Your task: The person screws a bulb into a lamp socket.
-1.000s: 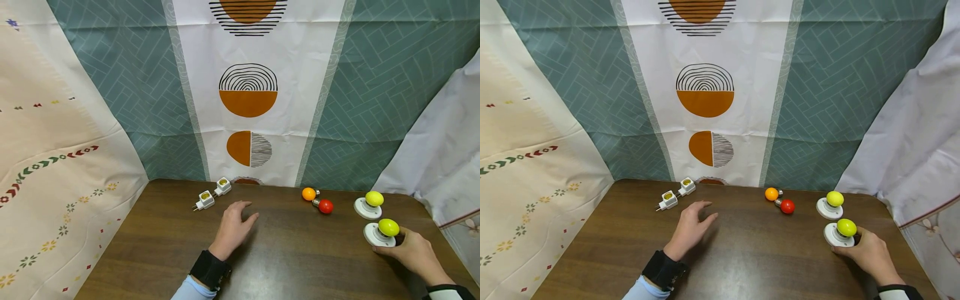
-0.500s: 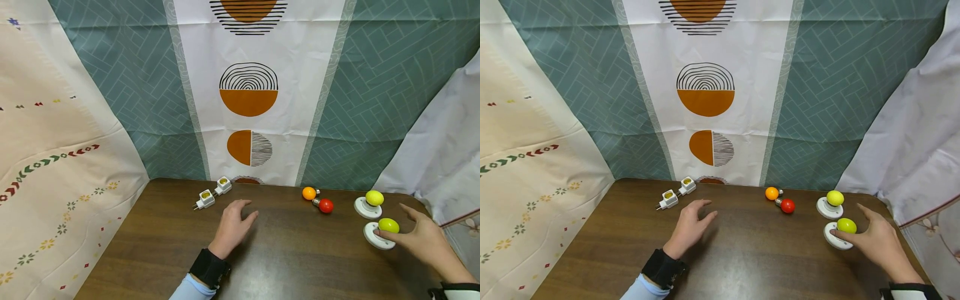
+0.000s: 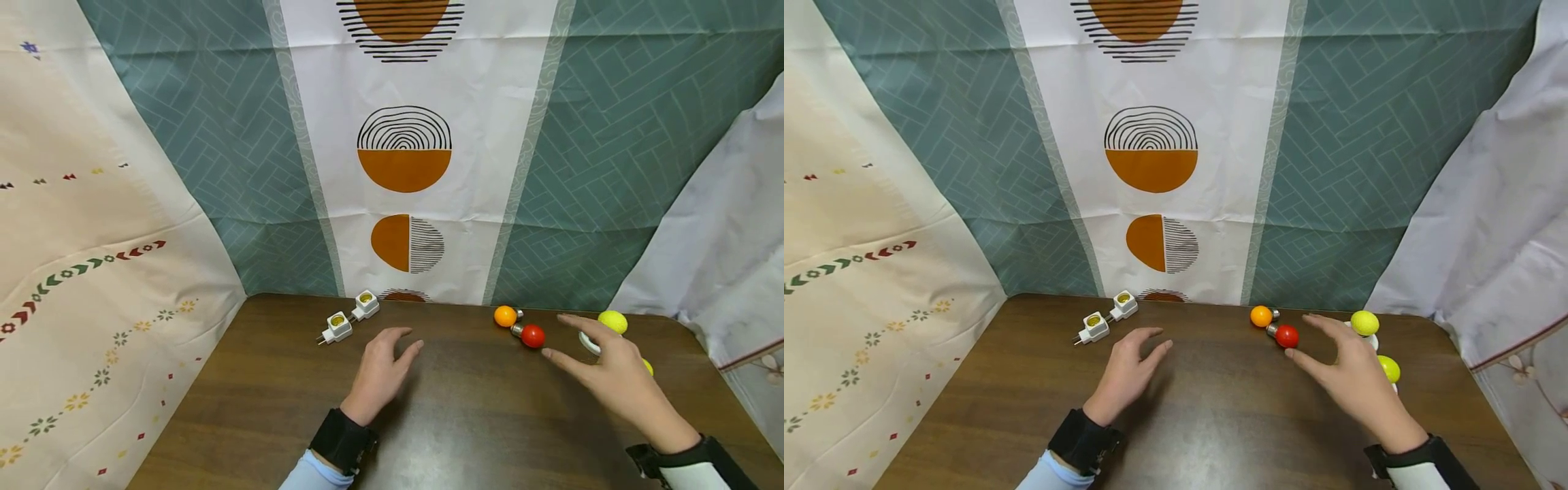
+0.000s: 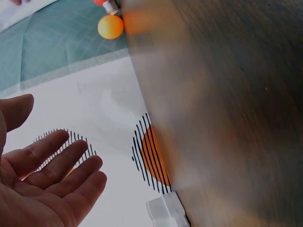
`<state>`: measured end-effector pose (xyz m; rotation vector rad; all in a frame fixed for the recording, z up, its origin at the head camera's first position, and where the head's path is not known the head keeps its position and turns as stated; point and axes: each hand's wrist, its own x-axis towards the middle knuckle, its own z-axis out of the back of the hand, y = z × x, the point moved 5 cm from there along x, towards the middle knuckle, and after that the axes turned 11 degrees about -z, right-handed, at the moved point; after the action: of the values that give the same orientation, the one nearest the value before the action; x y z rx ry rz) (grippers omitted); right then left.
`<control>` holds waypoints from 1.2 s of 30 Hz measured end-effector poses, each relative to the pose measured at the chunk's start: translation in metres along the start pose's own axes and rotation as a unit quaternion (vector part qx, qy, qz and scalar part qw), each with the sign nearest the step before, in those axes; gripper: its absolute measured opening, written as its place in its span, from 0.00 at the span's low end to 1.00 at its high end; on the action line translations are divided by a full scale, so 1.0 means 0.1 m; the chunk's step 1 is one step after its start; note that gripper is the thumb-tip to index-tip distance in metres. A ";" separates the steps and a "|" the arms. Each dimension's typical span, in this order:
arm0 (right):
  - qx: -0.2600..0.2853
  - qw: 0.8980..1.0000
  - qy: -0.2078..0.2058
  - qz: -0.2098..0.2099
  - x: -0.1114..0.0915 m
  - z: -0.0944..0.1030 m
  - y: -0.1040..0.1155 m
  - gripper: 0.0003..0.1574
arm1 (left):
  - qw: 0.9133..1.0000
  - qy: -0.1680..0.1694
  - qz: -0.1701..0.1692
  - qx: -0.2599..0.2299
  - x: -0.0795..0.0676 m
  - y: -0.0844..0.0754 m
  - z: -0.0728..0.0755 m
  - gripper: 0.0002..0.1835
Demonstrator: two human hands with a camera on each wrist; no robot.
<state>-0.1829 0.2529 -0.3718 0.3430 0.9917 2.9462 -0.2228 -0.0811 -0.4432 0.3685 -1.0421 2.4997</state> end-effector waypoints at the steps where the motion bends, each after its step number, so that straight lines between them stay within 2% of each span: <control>1: 0.001 1.000 0.009 0.007 0.00 -0.07 0.02 0.40 | 1.000 -0.001 0.001 -0.001 -0.01 0.01 0.00 0.23; 6: 0.009 0.999 0.050 0.011 -0.03 -0.40 0.01 0.40 | 1.000 -0.005 -0.002 0.007 -0.04 0.06 0.00 0.25; 11: 0.021 0.998 0.067 0.008 -0.07 -0.60 -0.06 0.37 | 1.000 -0.016 -0.005 0.024 -0.05 0.14 0.07 0.27; 15: 0.023 0.997 0.071 0.011 -0.08 -0.69 -0.10 0.35 | 0.998 -0.035 0.007 0.042 -0.02 0.22 0.21 0.30; 19: 0.027 0.997 0.074 0.010 -0.09 -0.75 -0.14 0.35 | 0.995 -0.074 0.014 0.060 0.03 0.37 0.40 0.33; 23: 0.023 0.996 0.088 -0.005 -0.11 -0.80 -0.16 0.38 | 0.988 -0.124 0.036 0.086 0.05 0.60 0.60 0.37; 25: 0.020 0.995 0.094 -0.013 -0.11 -0.81 -0.17 0.39 | 0.984 -0.139 0.053 0.095 0.05 0.74 0.68 0.40; 29: 0.020 0.995 0.096 -0.017 -0.10 -0.83 -0.18 0.40 | 0.982 -0.127 0.080 0.111 0.07 0.97 0.73 0.47; 36: 0.026 0.994 0.100 -0.019 -0.10 -0.88 -0.19 0.42 | 0.980 -0.059 0.132 0.138 0.09 1.24 0.69 0.50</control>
<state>-0.1926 0.2151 -0.4532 0.0286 1.0816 2.9695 -0.2825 -0.2073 -0.4687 0.4938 -0.8324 2.9041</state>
